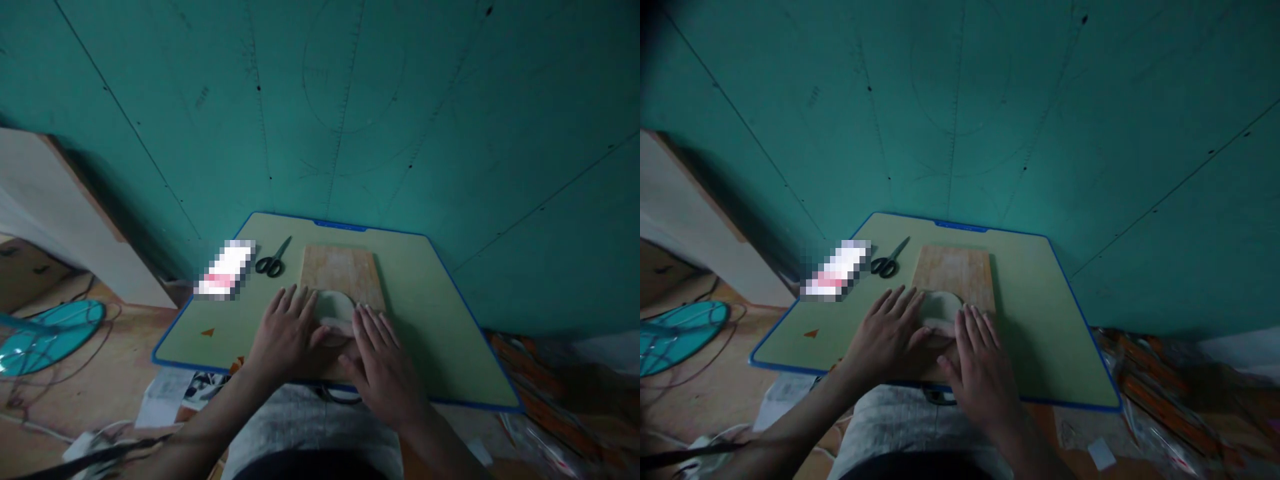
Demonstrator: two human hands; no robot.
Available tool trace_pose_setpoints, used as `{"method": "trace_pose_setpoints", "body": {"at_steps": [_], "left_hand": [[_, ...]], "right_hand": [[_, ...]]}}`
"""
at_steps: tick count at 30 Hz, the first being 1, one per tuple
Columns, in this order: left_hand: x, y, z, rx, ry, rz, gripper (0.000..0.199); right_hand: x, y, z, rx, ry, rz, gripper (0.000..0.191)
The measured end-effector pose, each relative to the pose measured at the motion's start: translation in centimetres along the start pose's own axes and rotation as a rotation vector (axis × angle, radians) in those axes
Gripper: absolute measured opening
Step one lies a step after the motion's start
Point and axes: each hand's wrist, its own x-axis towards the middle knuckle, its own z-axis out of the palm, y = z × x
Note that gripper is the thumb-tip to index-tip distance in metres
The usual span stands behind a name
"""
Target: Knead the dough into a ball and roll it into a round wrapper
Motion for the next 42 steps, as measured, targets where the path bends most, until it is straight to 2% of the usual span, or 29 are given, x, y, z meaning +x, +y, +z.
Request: {"method": "trace_pose_setpoints", "body": {"at_steps": [3, 9, 12, 14, 16, 18, 21, 25, 28, 31, 35, 38, 40, 42], "left_hand": [[3.3, -0.6, 0.8, -0.022, -0.030, -0.024, 0.050], [9.8, -2.3, 2.1, -0.066, -0.124, -0.049, 0.041], [12.1, -3.2, 2.6, -0.060, -0.173, -0.070, 0.039], [12.8, -3.4, 2.6, -0.040, -0.185, -0.100, 0.041], [12.4, -3.1, 2.4, -0.027, -0.180, -0.114, 0.044], [10.8, -2.4, 2.1, -0.010, -0.148, -0.112, 0.046], [6.4, -0.8, 1.5, 0.033, -0.040, -0.101, 0.048], [0.3, 1.3, 0.4, 0.019, 0.008, 0.004, 0.052], [-1.2, 1.5, 0.2, 0.035, 0.021, 0.046, 0.058], [1.1, 0.6, 0.8, 0.027, -0.027, 0.027, 0.056], [6.8, -1.1, 1.7, 0.013, -0.111, -0.058, 0.050], [10.4, -2.1, 1.8, -0.007, -0.238, -0.099, 0.048], [11.7, -2.5, 1.7, -0.009, -0.306, -0.123, 0.048], [12.0, -2.6, 1.7, 0.005, -0.293, -0.169, 0.053]], "right_hand": [[2.4, 1.1, 0.1, -0.041, -0.026, 0.043, 0.064], [9.8, 4.7, 0.9, -0.077, -0.115, 0.218, 0.056], [12.6, 6.2, 1.1, -0.047, -0.196, 0.308, 0.058], [13.6, 6.6, 1.1, -0.023, -0.254, 0.358, 0.058], [13.5, 6.5, 0.8, -0.012, -0.290, 0.354, 0.057], [12.2, 5.6, 0.4, -0.022, -0.269, 0.298, 0.054], [7.9, 3.6, 0.0, -0.058, -0.142, 0.205, 0.055], [1.5, 1.1, -0.2, -0.051, -0.019, 0.109, 0.064], [-0.3, 0.6, 0.0, -0.027, 0.005, 0.098, 0.066], [1.8, 1.5, 0.2, -0.036, -0.024, 0.128, 0.064], [8.1, 3.9, 0.9, -0.070, -0.067, 0.228, 0.061], [12.3, 5.7, 1.4, -0.078, -0.091, 0.289, 0.066], [13.9, 6.4, 1.6, -0.075, -0.118, 0.310, 0.065], [14.3, 6.6, 1.6, -0.073, -0.132, 0.306, 0.063]]}}
